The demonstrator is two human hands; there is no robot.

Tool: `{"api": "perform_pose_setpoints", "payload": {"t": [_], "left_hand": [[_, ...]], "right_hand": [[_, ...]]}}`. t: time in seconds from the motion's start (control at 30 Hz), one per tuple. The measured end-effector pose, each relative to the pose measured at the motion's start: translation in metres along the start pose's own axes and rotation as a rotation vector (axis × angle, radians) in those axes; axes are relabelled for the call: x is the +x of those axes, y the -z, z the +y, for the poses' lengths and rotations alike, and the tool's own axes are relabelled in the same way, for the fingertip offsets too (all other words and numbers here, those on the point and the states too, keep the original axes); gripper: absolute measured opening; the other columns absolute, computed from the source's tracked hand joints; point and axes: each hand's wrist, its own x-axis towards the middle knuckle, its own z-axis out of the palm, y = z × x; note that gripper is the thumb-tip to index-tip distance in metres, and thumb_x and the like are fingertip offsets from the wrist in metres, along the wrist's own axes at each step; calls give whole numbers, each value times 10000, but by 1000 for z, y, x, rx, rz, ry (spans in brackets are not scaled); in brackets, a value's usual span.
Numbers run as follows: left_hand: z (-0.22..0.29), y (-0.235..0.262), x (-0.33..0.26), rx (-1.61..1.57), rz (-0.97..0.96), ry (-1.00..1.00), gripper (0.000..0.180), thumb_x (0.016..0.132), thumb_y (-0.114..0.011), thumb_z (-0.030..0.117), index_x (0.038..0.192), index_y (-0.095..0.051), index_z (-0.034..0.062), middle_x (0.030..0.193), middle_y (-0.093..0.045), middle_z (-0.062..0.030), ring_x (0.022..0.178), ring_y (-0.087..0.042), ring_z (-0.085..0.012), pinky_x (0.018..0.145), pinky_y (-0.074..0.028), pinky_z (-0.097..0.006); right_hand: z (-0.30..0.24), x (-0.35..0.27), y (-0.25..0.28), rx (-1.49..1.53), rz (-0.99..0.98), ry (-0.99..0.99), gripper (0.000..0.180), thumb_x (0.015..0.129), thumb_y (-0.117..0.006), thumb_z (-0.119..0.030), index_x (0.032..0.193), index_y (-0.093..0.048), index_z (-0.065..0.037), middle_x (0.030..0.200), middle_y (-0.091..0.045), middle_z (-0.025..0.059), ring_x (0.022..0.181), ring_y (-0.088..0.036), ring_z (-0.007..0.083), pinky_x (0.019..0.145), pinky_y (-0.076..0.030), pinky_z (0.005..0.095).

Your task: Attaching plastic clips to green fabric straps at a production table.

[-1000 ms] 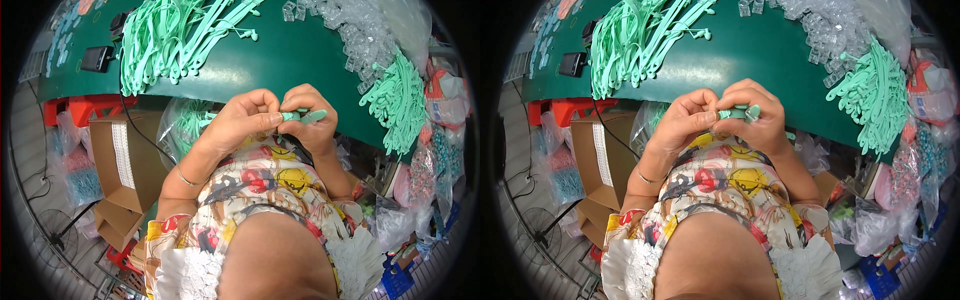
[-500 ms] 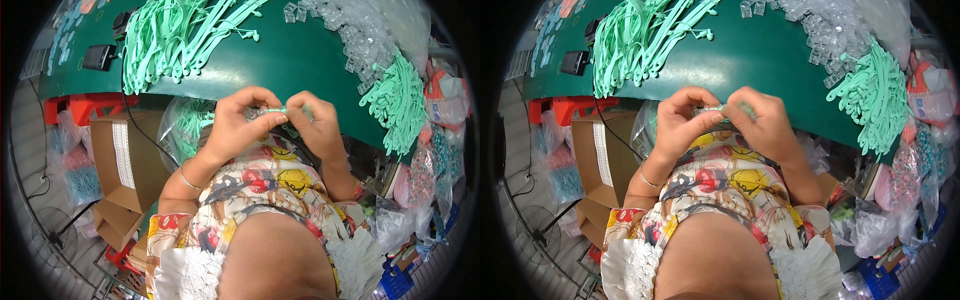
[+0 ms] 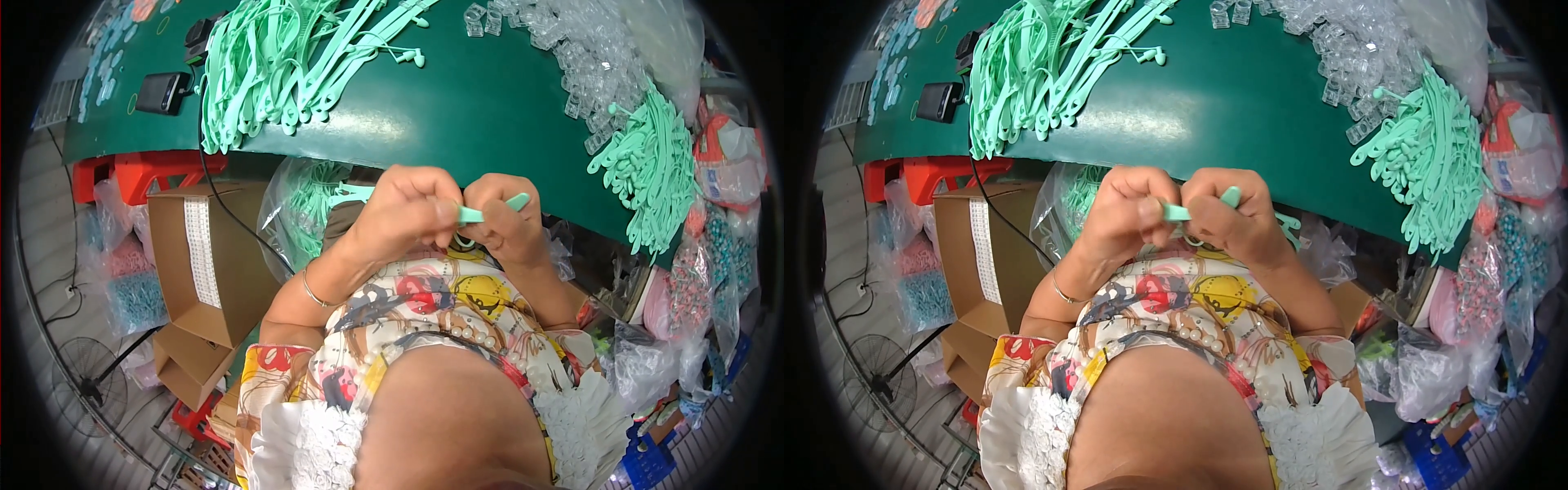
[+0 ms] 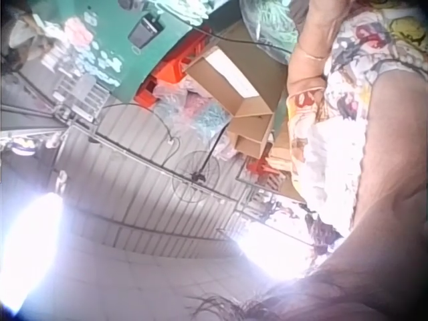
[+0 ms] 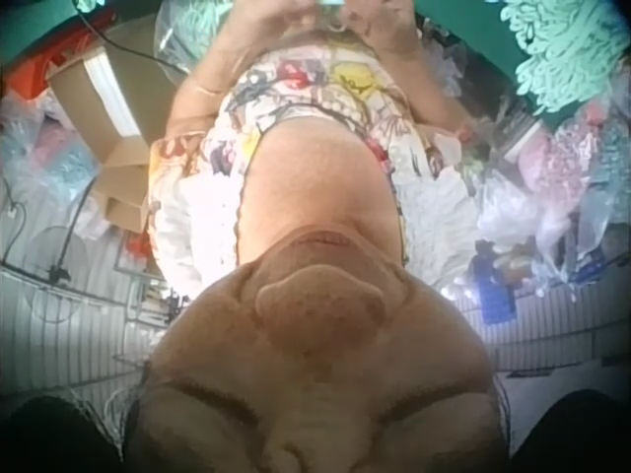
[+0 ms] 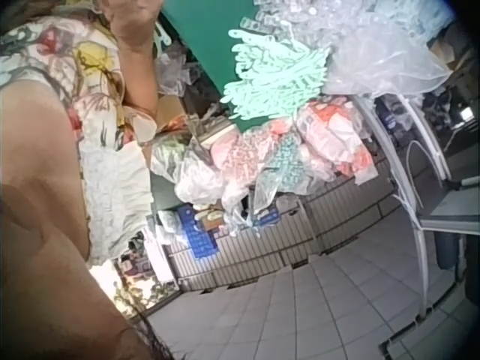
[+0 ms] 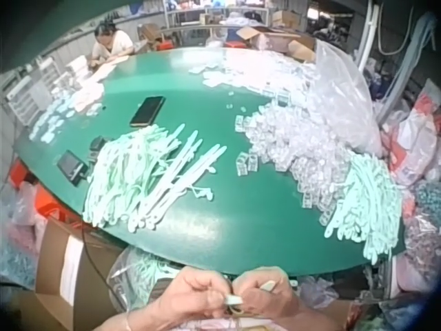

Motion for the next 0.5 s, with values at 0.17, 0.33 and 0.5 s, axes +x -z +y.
{"api": "perform_pose_setpoints", "payload": {"t": [0.17, 0.33, 0.5], "left_hand": [[9, 1, 3, -32, 100, 73, 177, 829, -551, 166, 788, -570, -5, 612, -545, -32, 507, -446, -51, 465, -343, -188], [15, -1, 0, 185, 175, 43, 212, 854, -546, 207, 834, -576, -2, 662, -537, -20, 556, -446, -55, 501, -360, -190], [15, 5, -4, 191, 174, 75, 197, 864, -537, 188, 852, -573, -5, 693, -531, -13, 617, -457, -63, 542, -374, -198]], "right_hand": [[-2, 6, -3, -11, 141, -117, 141, 812, -597, -112, 748, -540, -1, 576, -455, -39, 489, -344, 21, 428, -254, 193], [-5, 23, 1, -800, 98, 304, 270, 645, -731, -14, 892, -625, -41, 640, -460, -33, 526, -363, 25, 460, -282, 187], [-3, 21, 9, -740, 142, 358, 262, 641, -731, -24, 885, -637, -45, 675, -496, -13, 532, -377, 51, 487, -317, 187]]}}
